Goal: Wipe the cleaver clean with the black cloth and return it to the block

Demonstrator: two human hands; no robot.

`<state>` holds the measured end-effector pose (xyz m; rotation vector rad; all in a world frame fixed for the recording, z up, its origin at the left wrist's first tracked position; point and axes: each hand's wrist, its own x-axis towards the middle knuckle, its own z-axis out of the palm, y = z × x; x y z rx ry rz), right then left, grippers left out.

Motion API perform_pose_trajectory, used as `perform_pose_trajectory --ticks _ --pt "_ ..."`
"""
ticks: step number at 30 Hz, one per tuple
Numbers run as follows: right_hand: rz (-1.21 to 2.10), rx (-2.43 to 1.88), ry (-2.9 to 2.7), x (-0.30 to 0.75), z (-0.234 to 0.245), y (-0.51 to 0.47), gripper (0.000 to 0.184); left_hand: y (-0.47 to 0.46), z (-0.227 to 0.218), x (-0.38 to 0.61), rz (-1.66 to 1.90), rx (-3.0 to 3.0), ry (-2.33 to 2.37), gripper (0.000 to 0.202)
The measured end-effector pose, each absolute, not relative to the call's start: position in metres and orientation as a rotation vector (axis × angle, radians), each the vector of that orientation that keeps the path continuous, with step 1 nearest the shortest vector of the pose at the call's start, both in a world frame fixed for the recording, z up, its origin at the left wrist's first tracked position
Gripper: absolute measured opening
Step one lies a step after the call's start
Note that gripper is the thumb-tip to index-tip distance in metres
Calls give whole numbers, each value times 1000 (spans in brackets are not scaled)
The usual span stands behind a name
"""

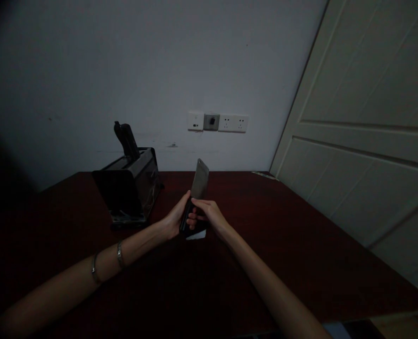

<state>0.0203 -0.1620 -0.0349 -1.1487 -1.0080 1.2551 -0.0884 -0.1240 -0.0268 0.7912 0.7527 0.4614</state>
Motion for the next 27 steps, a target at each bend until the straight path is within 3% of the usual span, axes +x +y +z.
perform_pose_trajectory --ticks 7,15,19,23,27 --pt "1200 -1300 -1179 43 -37 -167 36 -120 -24 -96 395 706 673 58" --pt "598 -1388 -1387 48 -57 -179 17 -111 -8 -109 320 574 537 57" --pt "293 -1254 -1979 46 -61 -187 33 -106 -5 -115 292 490 465 55" --pt "219 -1256 -2220 50 -70 -187 54 -103 -7 -121 287 428 401 55" --pt "172 -1288 -2223 52 -78 -183 54 -100 -14 -126 270 393 368 53"
